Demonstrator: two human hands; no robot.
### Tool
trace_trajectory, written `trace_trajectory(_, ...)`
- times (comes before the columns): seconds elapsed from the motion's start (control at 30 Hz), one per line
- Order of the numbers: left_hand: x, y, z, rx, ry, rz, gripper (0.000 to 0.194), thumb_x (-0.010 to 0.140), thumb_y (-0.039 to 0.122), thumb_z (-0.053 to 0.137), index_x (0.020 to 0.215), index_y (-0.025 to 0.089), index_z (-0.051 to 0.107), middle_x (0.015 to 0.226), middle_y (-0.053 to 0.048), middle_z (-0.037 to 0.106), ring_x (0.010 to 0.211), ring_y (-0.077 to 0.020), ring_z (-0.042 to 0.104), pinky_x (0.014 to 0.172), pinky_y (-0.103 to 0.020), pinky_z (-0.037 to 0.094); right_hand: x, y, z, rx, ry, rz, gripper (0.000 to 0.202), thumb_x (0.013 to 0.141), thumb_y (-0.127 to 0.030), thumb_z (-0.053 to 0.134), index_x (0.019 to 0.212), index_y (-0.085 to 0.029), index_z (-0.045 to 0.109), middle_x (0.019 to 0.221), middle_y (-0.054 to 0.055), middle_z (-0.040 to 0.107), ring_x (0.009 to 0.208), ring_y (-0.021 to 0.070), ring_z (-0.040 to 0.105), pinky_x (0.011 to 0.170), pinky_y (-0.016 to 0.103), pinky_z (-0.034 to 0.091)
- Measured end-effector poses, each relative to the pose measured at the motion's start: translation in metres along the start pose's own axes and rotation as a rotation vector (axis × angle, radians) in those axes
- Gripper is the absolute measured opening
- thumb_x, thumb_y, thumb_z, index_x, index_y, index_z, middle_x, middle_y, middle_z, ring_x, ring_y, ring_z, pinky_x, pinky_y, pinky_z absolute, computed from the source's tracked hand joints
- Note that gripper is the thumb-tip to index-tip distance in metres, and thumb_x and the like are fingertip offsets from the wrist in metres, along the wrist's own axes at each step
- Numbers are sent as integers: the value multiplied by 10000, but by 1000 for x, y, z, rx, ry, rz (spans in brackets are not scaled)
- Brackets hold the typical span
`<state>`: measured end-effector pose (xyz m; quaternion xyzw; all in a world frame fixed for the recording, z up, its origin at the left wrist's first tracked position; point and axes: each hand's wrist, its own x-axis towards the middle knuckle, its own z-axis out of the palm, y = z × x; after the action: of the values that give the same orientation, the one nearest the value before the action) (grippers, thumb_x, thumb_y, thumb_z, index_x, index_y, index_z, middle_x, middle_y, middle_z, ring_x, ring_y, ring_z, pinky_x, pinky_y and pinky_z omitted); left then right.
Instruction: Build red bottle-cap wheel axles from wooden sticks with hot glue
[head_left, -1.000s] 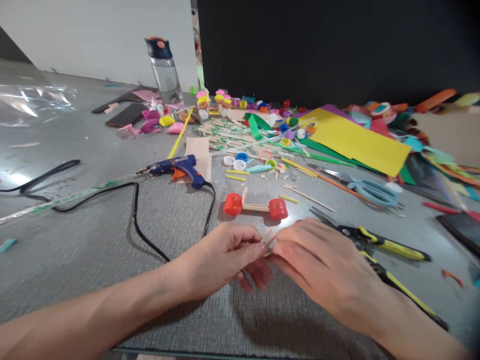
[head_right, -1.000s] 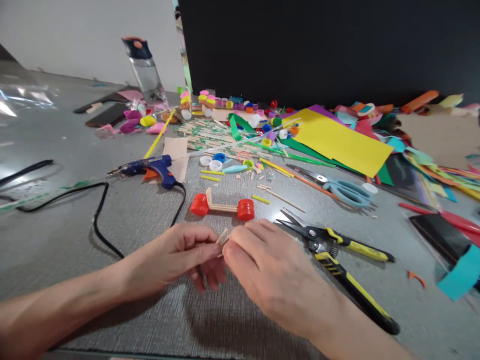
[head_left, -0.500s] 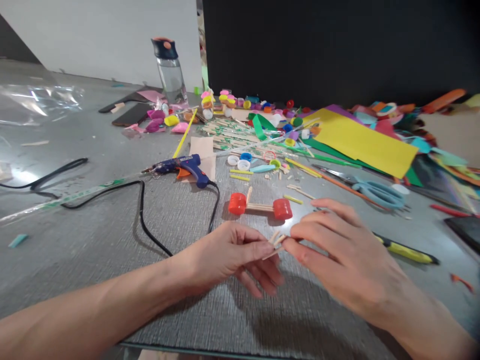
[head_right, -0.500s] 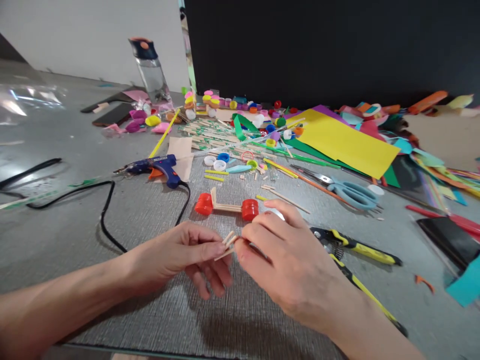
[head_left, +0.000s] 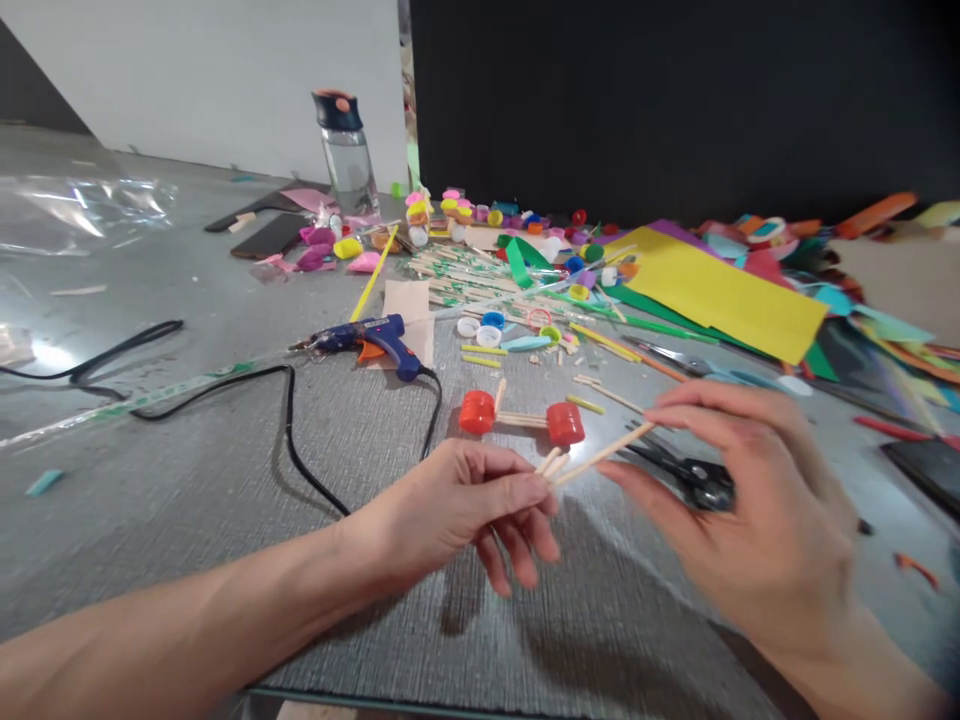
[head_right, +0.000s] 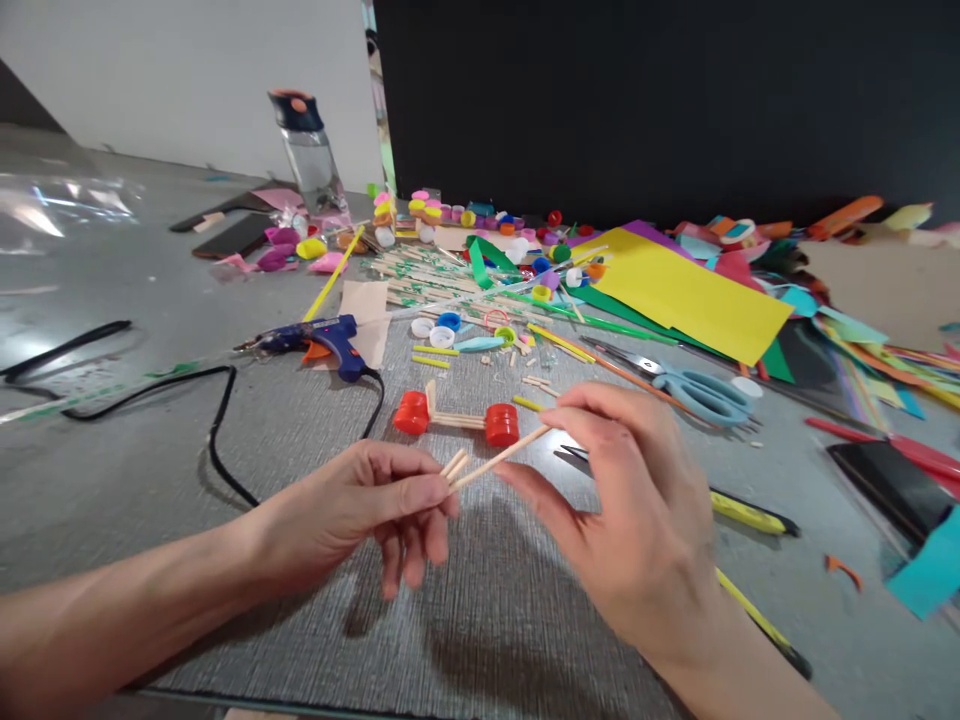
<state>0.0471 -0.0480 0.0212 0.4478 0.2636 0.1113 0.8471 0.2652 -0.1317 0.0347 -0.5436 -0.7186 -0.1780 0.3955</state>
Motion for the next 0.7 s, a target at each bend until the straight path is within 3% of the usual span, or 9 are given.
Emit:
trace_trajectory(0.07,0,-1,0,-5,4,-4,250,902,370,683,818,134,668,669,-27,723,488,-89,638,426,-152,512,-1,-1,1,235,-35,237,468,890,-398,790,1295,-269,595,1155,94,650,954,262,661,857,438,588)
trace_trajectory(0.13,1,-2,0,-5,8,2,258,899,378,687,820,133,671,668,-28,722,489,-88,637,431,-152,513,0,-3,4,568,-184,499,359,935,-400,734,1263,-296,632,1078,50,681,800,184,662,720,335,610)
trace_trajectory(0.2,1,-3,0,-1,7,13,264,892,391,694,832,135,678,678,-30,725,497,-91,640,436,-156,517,2,-5,7,861,-363,654,196,957,-383,713,1129,-291,720,962,14,707,684,118,641,618,233,579)
trace_trajectory(0.3,2,-6,0,37,-15,15,282,897,412,684,837,136,695,708,-36,728,507,-94,643,443,-165,521,4,-8,11,1097,-516,764,122,950,-351,734,1046,-289,779,834,-11,715,591,67,612,558,162,521)
trace_trajectory(0.53,0,-8,6,160,-6,-28,287,927,386,612,835,131,708,722,-44,717,546,-95,644,473,-165,510,2,-11,18,1268,-575,918,112,904,-294,785,1004,-242,782,764,-11,701,524,60,582,500,160,489)
trace_trajectory(0.7,-4,-8,10,294,12,-47,260,934,325,586,779,135,671,707,-37,714,553,-82,618,497,-154,488,4,-12,21,1294,-661,947,134,870,-315,809,908,-193,769,727,2,683,546,76,570,501,173,497)
